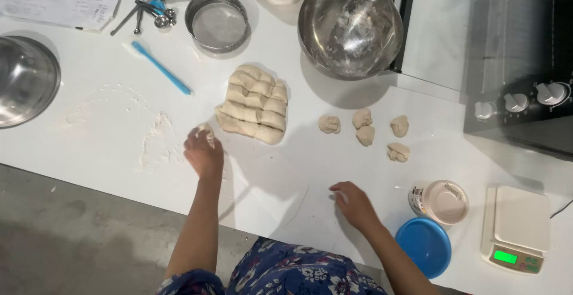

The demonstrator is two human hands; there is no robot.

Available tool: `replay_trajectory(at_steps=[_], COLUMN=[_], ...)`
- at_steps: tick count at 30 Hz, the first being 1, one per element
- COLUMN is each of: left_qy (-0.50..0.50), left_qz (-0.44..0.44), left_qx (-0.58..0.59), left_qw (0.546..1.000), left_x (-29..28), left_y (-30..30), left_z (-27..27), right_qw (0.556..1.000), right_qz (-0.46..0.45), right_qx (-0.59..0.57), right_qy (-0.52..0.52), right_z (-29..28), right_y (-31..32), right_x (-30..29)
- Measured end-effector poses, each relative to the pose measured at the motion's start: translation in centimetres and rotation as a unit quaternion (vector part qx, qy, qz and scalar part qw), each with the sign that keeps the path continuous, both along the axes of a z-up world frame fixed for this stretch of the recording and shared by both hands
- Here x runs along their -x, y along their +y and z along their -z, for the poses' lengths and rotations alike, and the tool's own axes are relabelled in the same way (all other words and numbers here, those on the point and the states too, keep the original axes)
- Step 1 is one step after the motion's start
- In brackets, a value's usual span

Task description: Portion dough into smaller pieces using a bench scraper and roll them into balls.

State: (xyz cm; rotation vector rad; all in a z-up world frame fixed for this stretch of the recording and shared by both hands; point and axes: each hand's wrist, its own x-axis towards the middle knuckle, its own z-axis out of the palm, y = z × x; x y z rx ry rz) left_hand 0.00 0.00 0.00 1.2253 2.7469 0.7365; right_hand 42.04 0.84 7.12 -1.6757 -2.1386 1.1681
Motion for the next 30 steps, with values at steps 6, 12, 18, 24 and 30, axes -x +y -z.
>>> replay_trajectory(at_steps=[6, 12, 18, 24, 30], left_qy=[-0.101, -0.225, -0.149, -0.241, -0.007], left_qz=[0.149, 0.041, 0.110, 0.086, 0.020], left_qx=[-0.095, 0.035, 0.140, 0.023, -0.052], left_qw=[0.979, 0.973, 0.973, 0.966, 0.998], left_x=[2.1, 3.9, 3.3, 5.2, 3.7], left_y=[6.3, 9.8, 10.6, 7.6, 5.5], left_z=[1.8, 4.3, 11.4, 6.7, -0.6], right_qw=[0.994, 0.994, 0.993, 0.996, 0.926], right_qz=[-0.108, -0.097, -0.105, -0.084, -0.164], right_qx=[0.014, 0.050, 0.045, -0.024, 0.010], right_qy=[0.017, 0.017, 0.022, 0.012, -0.341], right_z=[-2.3, -1.5, -0.4, -0.7, 1.4], right_y=[-0.7, -0.7, 1.3, 4.1, 0.4], right_x=[6.5, 7.2, 9.5, 16.2, 20.4])
